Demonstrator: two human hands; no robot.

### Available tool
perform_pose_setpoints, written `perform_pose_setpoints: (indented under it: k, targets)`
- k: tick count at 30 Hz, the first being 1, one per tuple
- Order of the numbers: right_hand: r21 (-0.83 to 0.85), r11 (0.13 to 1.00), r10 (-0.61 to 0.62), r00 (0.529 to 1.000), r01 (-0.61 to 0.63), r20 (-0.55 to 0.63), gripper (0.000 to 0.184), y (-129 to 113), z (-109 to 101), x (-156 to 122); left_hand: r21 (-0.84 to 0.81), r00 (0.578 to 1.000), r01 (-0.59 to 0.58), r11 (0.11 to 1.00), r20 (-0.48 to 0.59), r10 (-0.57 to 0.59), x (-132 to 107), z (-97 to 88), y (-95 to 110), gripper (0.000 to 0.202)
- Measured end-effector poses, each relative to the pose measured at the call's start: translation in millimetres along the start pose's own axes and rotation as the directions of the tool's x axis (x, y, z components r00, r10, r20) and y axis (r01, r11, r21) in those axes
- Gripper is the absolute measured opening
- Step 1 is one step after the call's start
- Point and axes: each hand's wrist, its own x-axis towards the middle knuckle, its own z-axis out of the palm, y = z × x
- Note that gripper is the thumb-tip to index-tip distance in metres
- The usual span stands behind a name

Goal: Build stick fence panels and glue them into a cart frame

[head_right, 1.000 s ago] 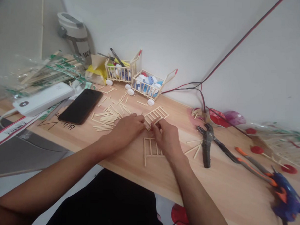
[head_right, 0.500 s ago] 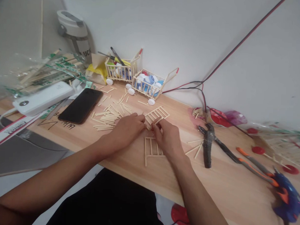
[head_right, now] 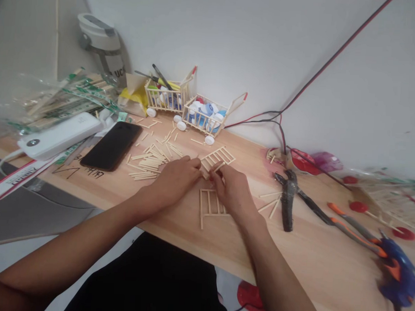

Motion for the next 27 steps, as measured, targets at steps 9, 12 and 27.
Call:
perform_pose_setpoints:
  k: [9,12,27]
  targets:
    - [-0.022,0.999,0.029,0.999,-0.029,-0.036,0.013,-1.7,2.2,-2.6,-0.021,0.999,-0.015,1.000,-0.036,0.015,-1.0,1.5,-0.4,0.023]
    - [-0.031,0.999,0.040,0.998,-0.042,-0.042,0.012,-3.7,2.2,-1.9,-0.033,0.999,-0.017,0.999,-0.038,0.016,-1.1,1.2,-0.3,0.023]
    - [-0.043,0.998,0.046,0.999,-0.046,-0.010,0.014,-2.9,2.0,0.7,0.007,0.999,-0.039,0.999,-0.002,0.039,-0.7,-4.6,1.7,0.024]
